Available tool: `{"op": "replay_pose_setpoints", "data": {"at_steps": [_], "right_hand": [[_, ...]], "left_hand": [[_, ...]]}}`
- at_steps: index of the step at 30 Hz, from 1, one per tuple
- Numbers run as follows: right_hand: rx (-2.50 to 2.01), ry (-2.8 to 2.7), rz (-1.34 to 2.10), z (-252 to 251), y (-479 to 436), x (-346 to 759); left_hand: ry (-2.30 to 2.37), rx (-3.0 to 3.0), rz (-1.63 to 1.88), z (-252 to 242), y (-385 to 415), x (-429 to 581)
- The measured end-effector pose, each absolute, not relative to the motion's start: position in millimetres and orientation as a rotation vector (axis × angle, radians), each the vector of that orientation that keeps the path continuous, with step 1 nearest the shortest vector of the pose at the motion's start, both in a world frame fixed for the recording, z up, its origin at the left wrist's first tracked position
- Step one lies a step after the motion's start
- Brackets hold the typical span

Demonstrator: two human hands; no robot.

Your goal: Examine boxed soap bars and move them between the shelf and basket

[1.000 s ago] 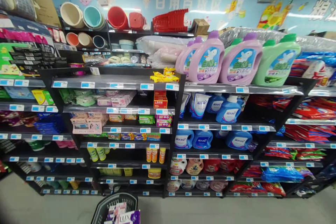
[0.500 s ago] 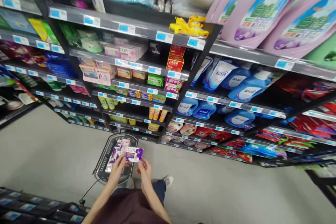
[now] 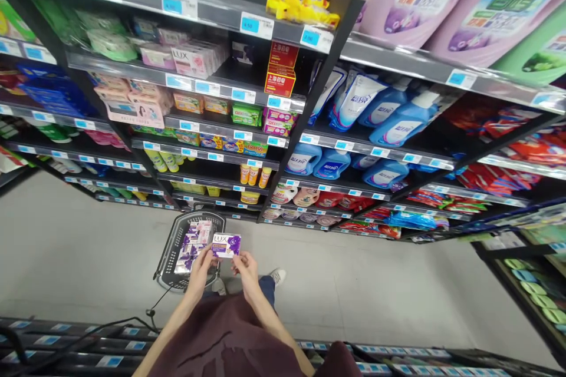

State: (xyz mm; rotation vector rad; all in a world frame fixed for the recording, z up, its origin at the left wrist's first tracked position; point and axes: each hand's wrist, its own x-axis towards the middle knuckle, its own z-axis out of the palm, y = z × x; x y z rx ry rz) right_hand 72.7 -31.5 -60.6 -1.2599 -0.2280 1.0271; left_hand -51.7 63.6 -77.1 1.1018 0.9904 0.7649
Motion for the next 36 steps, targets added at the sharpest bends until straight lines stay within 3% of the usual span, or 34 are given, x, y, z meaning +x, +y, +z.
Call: {"op": "replay_pose_setpoints", "data": {"at_steps": [36], "right_hand": [[-1.255, -0.163, 1.088, -68.6, -14.3, 57.2]], "left_hand": [[1.058, 1.133, 0.796, -75.6, 77.9, -63.5]]}}
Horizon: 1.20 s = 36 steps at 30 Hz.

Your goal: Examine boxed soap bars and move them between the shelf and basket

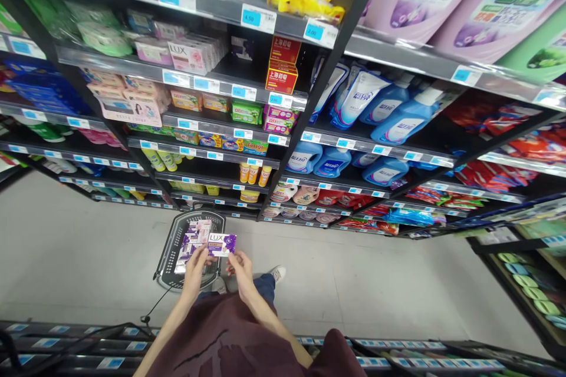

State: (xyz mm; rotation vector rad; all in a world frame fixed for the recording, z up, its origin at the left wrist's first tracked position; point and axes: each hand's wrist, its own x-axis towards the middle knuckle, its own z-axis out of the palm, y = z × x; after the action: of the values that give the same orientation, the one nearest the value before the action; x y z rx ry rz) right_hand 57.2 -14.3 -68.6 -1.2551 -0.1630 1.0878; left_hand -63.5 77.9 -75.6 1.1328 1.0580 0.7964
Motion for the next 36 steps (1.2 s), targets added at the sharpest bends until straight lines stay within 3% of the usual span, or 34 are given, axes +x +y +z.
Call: {"op": "replay_pose_setpoints", "data": {"at_steps": [36], "right_hand": [[-1.301, -0.444, 0.943, -61.2, -15.7, 50.4]], "left_hand": [[0.942, 1.090, 0.681, -74.9, 72.8, -58.8]]}}
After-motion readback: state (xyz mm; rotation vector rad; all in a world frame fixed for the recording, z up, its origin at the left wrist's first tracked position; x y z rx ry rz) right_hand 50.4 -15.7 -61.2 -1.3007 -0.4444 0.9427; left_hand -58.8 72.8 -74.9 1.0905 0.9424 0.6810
